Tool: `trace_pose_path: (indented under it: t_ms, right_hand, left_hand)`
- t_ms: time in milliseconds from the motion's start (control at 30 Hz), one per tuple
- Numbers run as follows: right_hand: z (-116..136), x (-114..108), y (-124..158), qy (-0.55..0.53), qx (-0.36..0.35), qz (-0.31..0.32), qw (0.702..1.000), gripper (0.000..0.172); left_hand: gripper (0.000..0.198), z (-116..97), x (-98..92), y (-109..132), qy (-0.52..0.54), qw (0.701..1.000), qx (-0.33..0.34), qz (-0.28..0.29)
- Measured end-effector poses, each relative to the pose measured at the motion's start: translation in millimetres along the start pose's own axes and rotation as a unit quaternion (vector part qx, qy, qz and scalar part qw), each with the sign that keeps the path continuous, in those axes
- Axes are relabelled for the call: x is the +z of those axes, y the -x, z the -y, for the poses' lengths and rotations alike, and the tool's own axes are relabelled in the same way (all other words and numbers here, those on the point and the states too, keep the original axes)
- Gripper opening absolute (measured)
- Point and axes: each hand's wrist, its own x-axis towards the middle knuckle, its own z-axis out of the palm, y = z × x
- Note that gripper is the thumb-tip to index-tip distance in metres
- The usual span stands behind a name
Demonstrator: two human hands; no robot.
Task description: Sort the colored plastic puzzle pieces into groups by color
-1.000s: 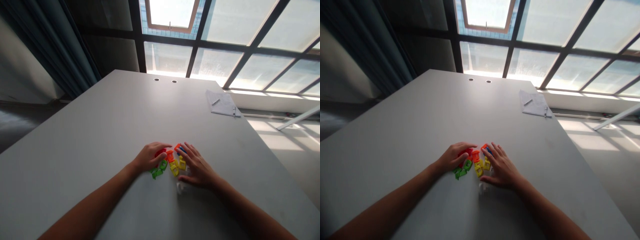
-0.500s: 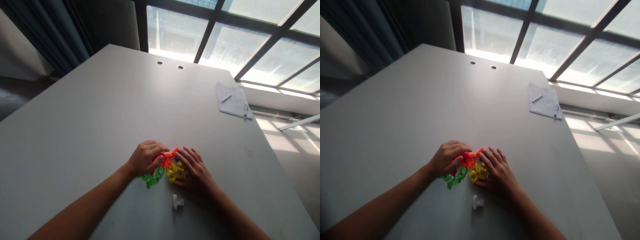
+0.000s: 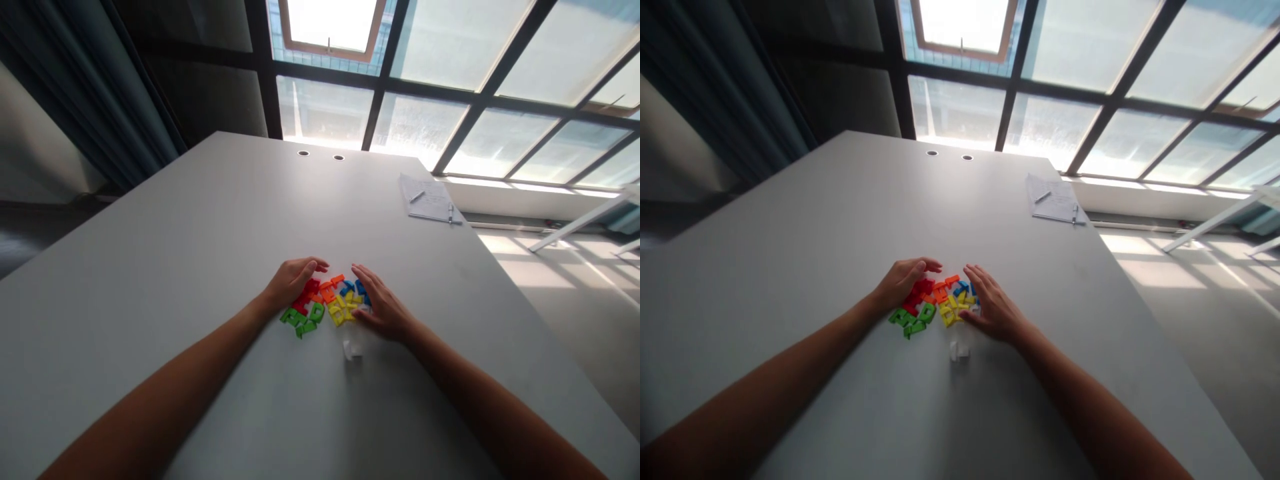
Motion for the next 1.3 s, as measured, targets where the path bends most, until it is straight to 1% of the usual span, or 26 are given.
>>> trace_pose_path:
  t_ms: [133,267,333,400,500,600,767,833,900,933,1000,1033,1100,1133,1200,1233,1300]
  right_hand:
    - [0,0,-1,-0.031,0.037,-0.024,0.999,0.082]
    - [-6,1,-2,-0.101,0.068,-0.078,0.990,0.078]
    - [-13,2,-4,-0.169,0.094,-0.110,0.975,0.075]
    - [-21,3,-5,-0.239,0.119,-0.146,0.952,0.073]
    - [-33,4,-8,-0.300,0.144,-0.182,0.925,0.072]
    - [-37,4,-9,-0.306,0.152,-0.191,0.920,0.072]
    - [-31,4,-9,-0.290,0.141,-0.184,0.929,0.067]
    - [-30,4,-10,-0.276,0.141,-0.179,0.934,0.066]
    - [-31,4,-10,-0.282,0.140,-0.188,0.930,0.066]
    - [-31,3,-11,-0.298,0.139,-0.199,0.923,0.066]
    - [-33,2,-12,-0.340,0.139,-0.234,0.900,0.065]
    - [-34,1,-12,-0.360,0.140,-0.252,0.887,0.064]
    - [-35,0,-13,-0.391,0.143,-0.280,0.865,0.059]
    - [-35,-1,-13,-0.401,0.143,-0.290,0.857,0.057]
    - [-34,-2,-14,-0.412,0.142,-0.305,0.847,0.053]
    - [-34,-2,-14,-0.414,0.142,-0.314,0.843,0.051]
    - [-34,-1,-14,-0.416,0.144,-0.331,0.834,0.050]
  left_hand:
    - [0.057,1,0.4,-1,-0.041,0.999,-0.006,0.024]
    - [0.061,2,0.4,-2,-0.006,0.999,-0.039,0.018]
    - [0.063,1,-0.2,-2,0.014,0.999,-0.044,0.012]
    - [0.064,1,-1.1,-2,0.025,0.999,-0.040,0.010]
    - [0.064,0,-1.6,-1,0.028,0.999,-0.033,0.009]
    - [0.064,1,-0.3,-1,0.027,0.999,-0.030,0.009]
    - [0.063,7,-3.2,-5,0.001,1.000,-0.017,0.008]
    - [0.063,1,-6.8,-5,-0.031,0.999,0.000,-0.006]
    - [0.060,-16,-6.1,-2,-0.098,0.995,0.032,-0.017]
    - [0.057,-28,-2.0,2,-0.143,0.988,0.052,-0.015]
    - [0.053,-55,16.8,14,-0.203,0.971,0.117,0.048]
    - [0.057,-67,31.4,21,-0.223,0.961,0.146,0.080]
    - [0.073,-84,66.4,34,-0.251,0.947,0.176,0.100]
    - [0.081,-86,83.9,38,-0.265,0.941,0.184,0.103]
    - [0.090,-83,112.1,38,-0.305,0.925,0.192,0.120]
    - [0.090,-78,120.8,35,-0.331,0.917,0.188,0.123]
    - [0.084,-67,126.9,24,-0.384,0.898,0.178,0.121]
